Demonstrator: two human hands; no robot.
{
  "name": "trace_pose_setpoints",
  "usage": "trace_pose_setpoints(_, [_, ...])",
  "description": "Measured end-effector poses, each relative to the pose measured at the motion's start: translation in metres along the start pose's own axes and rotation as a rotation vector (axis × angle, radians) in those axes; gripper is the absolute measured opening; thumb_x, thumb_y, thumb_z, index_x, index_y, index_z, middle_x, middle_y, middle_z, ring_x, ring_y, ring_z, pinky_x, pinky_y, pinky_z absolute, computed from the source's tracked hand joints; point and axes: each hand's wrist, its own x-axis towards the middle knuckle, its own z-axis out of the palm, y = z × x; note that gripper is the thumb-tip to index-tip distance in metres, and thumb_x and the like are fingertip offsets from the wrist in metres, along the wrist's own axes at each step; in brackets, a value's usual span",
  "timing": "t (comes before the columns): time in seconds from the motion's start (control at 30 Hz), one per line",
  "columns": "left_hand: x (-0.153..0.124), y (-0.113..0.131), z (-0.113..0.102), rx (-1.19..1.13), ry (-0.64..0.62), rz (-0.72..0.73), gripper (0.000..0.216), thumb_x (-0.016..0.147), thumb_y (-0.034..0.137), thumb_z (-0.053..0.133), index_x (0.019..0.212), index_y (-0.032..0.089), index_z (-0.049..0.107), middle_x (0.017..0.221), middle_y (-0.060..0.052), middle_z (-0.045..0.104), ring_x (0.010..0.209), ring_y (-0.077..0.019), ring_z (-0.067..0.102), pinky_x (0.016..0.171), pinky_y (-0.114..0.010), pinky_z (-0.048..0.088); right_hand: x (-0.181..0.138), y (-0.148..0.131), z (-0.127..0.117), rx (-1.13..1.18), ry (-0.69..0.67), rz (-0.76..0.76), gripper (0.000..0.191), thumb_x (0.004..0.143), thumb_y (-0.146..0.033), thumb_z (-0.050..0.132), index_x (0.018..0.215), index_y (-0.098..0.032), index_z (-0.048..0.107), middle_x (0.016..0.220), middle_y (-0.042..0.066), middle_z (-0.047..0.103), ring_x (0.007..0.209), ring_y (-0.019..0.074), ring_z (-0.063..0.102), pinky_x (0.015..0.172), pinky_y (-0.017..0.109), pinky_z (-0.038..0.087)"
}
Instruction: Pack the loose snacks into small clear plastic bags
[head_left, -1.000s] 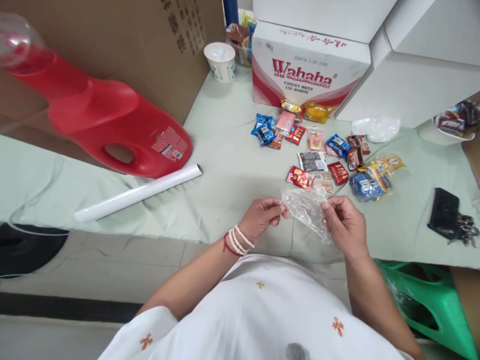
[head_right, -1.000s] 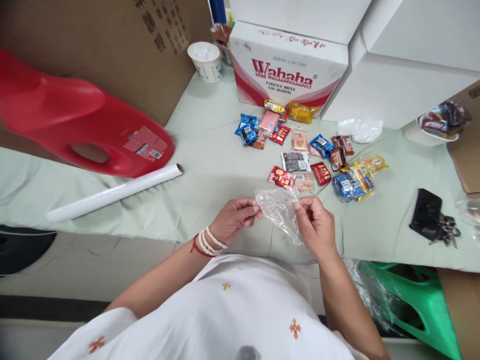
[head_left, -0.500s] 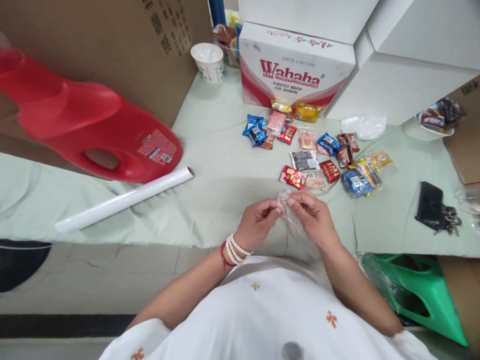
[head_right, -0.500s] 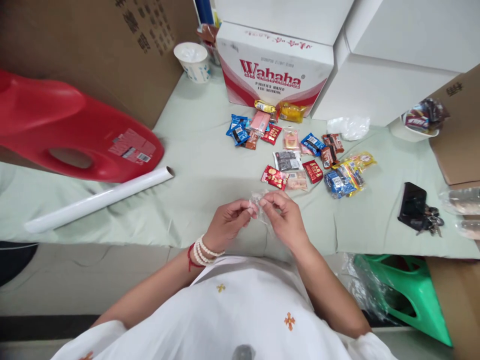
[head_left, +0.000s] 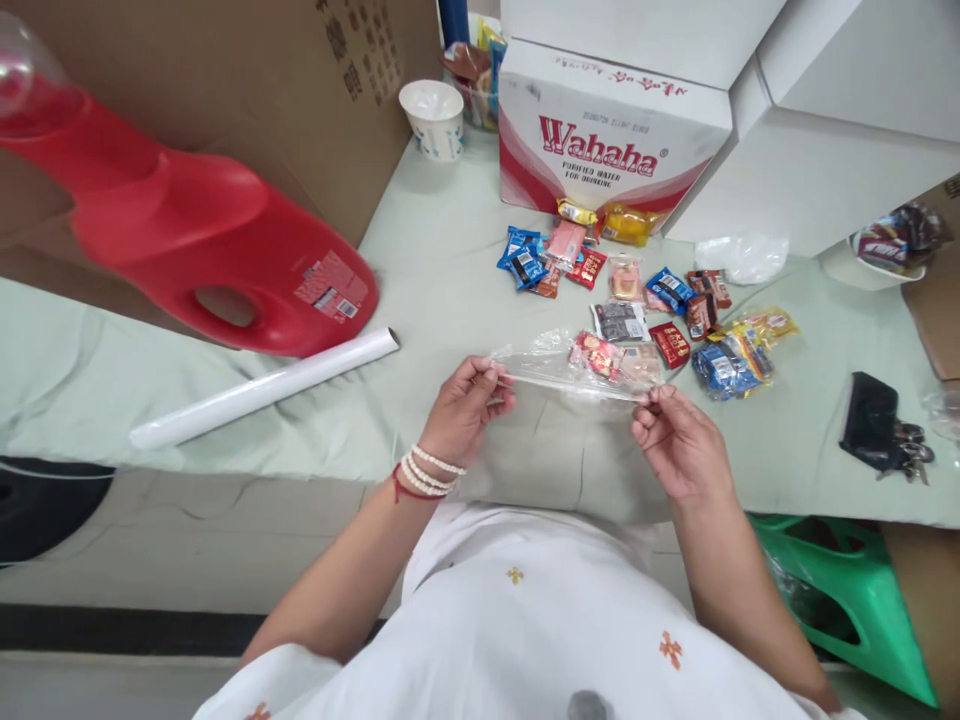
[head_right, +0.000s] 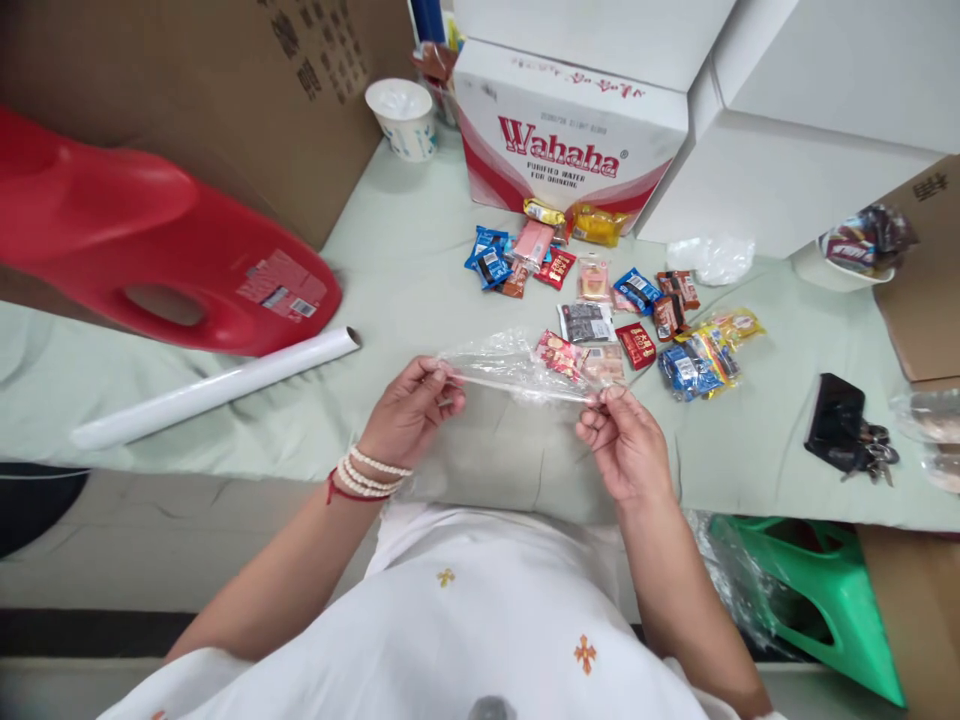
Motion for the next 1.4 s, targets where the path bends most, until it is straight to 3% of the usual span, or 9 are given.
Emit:
trace_pose_setpoints(0.13, [-0.005, -0.012, 0.007, 0.053, 0.150, -0.115, 0.069, 0.065, 0.061, 0.089, 0.111, 0.025, 0.052, 0.098, 0.000, 0.069, 0.064, -0.0095, 0.065, 0.054, -0.021, 0.050, -0.001, 0.016, 0.018, 0.033, -0.018, -0.008, 0.034, 0.075, -0.039, 0.089, 0.085, -0.022, 0.062, 0.079, -0.002, 0.071, 0.064, 0.0107, 0.067, 0.066, 0.025, 0.063])
trace_pose_setpoints(0.27, [-0.011, -0.031, 0.022, 0.067, 0.181, -0.297, 0.067, 0.071, 0.082, 0.069, 0.091, 0.019, 0.059, 0.086, -0.004, 0.067, 0.065, -0.0134, 0.063, 0.046, -0.021, 0.043, -0.013, 0.034, 0.036, -0.033, -0.111, -0.058, 0.034, 0.082, -0.047, 0.082, 0.082, -0.023, 0.057, 0.089, 0.001, 0.072, 0.069, 0.0128, 0.067, 0.071, 0.028, 0.061])
trace_pose_setpoints(0.37, [-0.002, -0.033, 0.036, 0.151, 0.122, -0.217, 0.063, 0.077, 0.081, 0.062, 0.085, 0.019, 0.066, 0.087, -0.006, 0.067, 0.077, -0.0169, 0.062, 0.054, -0.024, 0.046, -0.029, 0.041, 0.040, -0.281, -0.251, -0.151, 0.030, 0.096, -0.051, 0.066, 0.088, -0.024, 0.060, 0.094, 0.003, 0.071, 0.074, 0.0148, 0.067, 0.074, 0.031, 0.058])
trace_pose_setpoints(0.5, [0.012, -0.031, 0.054, 0.368, 0.010, 0.003, 0.036, 0.076, 0.052, 0.076, 0.068, 0.019, 0.064, 0.070, 0.001, 0.060, 0.075, -0.0146, 0.053, 0.067, -0.025, 0.043, -0.047, 0.039, 0.032, -0.747, -0.410, -0.399, 0.022, 0.108, -0.038, 0.047, 0.099, -0.025, 0.062, 0.092, 0.004, 0.069, 0.086, 0.0178, 0.067, 0.084, 0.033, 0.053])
trace_pose_setpoints(0.63, [0.009, -0.033, 0.064, 0.228, 0.049, 0.056, 0.028, 0.080, 0.046, 0.072, 0.075, 0.020, 0.065, 0.074, 0.002, 0.059, 0.075, -0.0134, 0.050, 0.069, -0.024, 0.042, -0.054, 0.029, 0.022, -0.908, -0.337, -0.689, 0.016, 0.107, -0.022, 0.044, 0.101, -0.025, 0.059, 0.101, 0.007, 0.065, 0.098, 0.0196, 0.065, 0.087, 0.035, 0.051])
trace_pose_setpoints(0.77, [0.003, -0.032, 0.070, 0.004, 0.119, -0.072, 0.032, 0.078, 0.050, 0.075, 0.084, 0.022, 0.061, 0.086, 0.001, 0.062, 0.078, -0.0129, 0.053, 0.066, -0.021, 0.045, -0.055, 0.024, 0.016, -1.007, -0.304, -0.896, 0.016, 0.103, -0.015, 0.047, 0.104, -0.026, 0.059, 0.104, 0.009, 0.064, 0.104, 0.0227, 0.063, 0.089, 0.039, 0.052])
trace_pose_setpoints(1.07, [0.012, -0.026, 0.063, -0.195, 0.148, 0.017, 0.039, 0.077, 0.049, 0.081, 0.078, 0.022, 0.054, 0.073, 0.005, 0.052, 0.065, -0.0087, 0.046, 0.056, -0.019, 0.041, -0.060, -0.004, 0.021, -0.454, -0.087, -0.615, 0.016, 0.105, -0.034, 0.052, 0.095, -0.026, 0.061, 0.108, 0.006, 0.065, 0.095, 0.0208, 0.068, 0.088, 0.040, 0.058])
trace_pose_setpoints(1.27, [0.002, -0.026, 0.037, -0.115, 0.171, -0.012, 0.048, 0.076, 0.058, 0.082, 0.081, 0.023, 0.049, 0.063, 0.009, 0.038, 0.051, -0.0055, 0.029, 0.046, -0.018, 0.028, 0.004, -0.033, 0.003, -0.118, -0.003, -0.364, 0.033, 0.085, -0.048, 0.081, 0.085, -0.024, 0.059, 0.091, 0.000, 0.064, 0.078, 0.0133, 0.067, 0.072, 0.027, 0.061])
trace_pose_setpoints(1.4, [-0.007, -0.035, 0.033, -0.018, 0.220, 0.077, 0.049, 0.082, 0.066, 0.074, 0.083, 0.024, 0.048, 0.061, 0.009, 0.036, 0.052, -0.0071, 0.032, 0.049, -0.020, 0.031, 0.030, -0.008, -0.007, -0.164, 0.068, -0.137, 0.055, 0.079, -0.075, 0.073, 0.092, -0.022, 0.067, 0.089, 0.004, 0.070, 0.079, 0.0180, 0.072, 0.068, 0.031, 0.064])
